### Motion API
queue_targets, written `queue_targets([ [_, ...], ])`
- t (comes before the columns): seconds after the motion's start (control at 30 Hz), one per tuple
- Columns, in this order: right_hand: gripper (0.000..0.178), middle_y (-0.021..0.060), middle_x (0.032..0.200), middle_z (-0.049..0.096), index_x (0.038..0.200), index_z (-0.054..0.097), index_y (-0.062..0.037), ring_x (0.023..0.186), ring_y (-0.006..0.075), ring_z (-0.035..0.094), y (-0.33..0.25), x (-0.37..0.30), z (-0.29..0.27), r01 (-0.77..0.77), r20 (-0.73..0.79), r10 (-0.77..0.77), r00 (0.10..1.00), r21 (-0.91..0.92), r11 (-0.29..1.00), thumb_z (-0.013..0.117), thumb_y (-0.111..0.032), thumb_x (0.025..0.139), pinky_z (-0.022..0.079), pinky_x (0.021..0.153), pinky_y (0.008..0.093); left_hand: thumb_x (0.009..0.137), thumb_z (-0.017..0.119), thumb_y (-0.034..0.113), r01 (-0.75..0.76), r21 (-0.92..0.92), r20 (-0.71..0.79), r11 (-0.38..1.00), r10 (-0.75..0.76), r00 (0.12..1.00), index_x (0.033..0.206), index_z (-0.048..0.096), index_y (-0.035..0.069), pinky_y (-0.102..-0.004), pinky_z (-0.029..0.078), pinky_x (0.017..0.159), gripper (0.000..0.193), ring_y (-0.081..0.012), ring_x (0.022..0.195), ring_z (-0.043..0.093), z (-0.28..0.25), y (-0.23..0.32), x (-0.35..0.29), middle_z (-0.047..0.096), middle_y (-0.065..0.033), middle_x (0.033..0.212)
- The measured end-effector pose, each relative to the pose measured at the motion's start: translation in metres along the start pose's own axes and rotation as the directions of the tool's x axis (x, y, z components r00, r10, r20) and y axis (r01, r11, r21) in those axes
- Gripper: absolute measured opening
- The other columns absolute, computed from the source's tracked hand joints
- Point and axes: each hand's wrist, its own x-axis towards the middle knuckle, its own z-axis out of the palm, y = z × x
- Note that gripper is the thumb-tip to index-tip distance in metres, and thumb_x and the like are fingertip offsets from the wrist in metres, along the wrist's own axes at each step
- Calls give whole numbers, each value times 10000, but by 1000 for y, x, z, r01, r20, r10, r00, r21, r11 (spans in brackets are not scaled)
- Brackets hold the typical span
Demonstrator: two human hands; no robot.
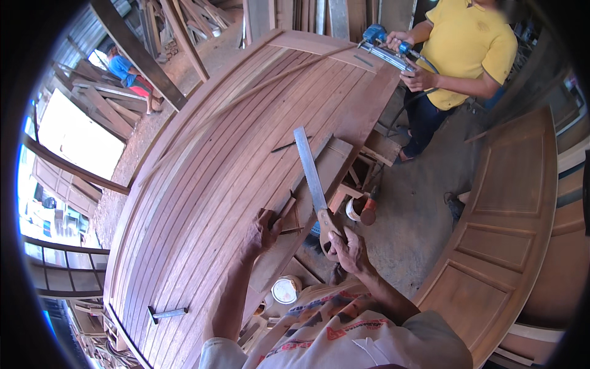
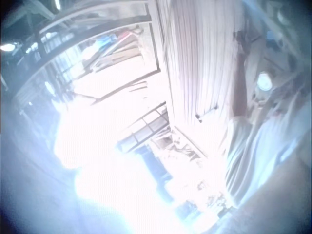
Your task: The person is constructing a wooden door, marking a wooden slat with a pencil, cutting it with a handsaw, and hammering it into the door frame.
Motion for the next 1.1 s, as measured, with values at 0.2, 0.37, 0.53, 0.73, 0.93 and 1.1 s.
queue_targets([
  [0.2,379,104,683,705,1056,655,12,623,202,736,-6,-8,1,-13,27,13,1000,7,1000,629,-367,1068,587,583,358,1000,700,281,44,29,42,999,-45,998,1138,690,24,-485,536,935,292,-423,1090,666,-3,-2,-7,664,-220,1132],
  [0.37,391,73,676,678,1046,663,18,611,151,686,-7,1,3,-7,12,6,1000,97,995,626,-370,1075,573,592,333,976,718,292,68,-59,21,996,-67,998,1122,683,32,-502,536,918,301,-464,1060,659,-7,5,-2,659,-237,1128],
  [0.53,382,64,665,673,983,658,25,611,154,676,-6,-1,0,15,-21,-13,1000,93,996,630,-344,1078,572,615,338,989,708,296,30,-1,5,1000,-30,1000,1151,676,27,-496,529,923,315,-431,1086,650,1,-7,-2,646,-219,1155],
  [0.73,382,60,672,681,969,640,6,634,142,682,-21,2,-7,37,-8,-37,999,95,995,632,-359,1081,572,638,330,976,715,288,33,-41,25,999,-32,999,1128,693,22,-512,531,923,307,-448,1083,653,-3,1,1,663,-237,1123],
  [0.93,283,54,758,687,1118,660,9,691,135,675,-30,-2,-7,36,12,-39,999,172,984,599,-265,1090,566,705,316,964,724,258,46,-17,-4,999,-46,999,1119,691,19,-499,534,920,286,-447,1058,655,-4,-4,-8,663,-245,1091],
  [1.1,281,77,807,721,1223,645,31,718,148,704,-25,-11,-13,3,-6,-1,1000,227,974,604,-209,1083,594,714,313,972,711,251,0,-56,-11,998,-1,1000,1117,683,17,-508,529,909,276,-462,1050,650,4,-2,-1,651,-249,1095],
])
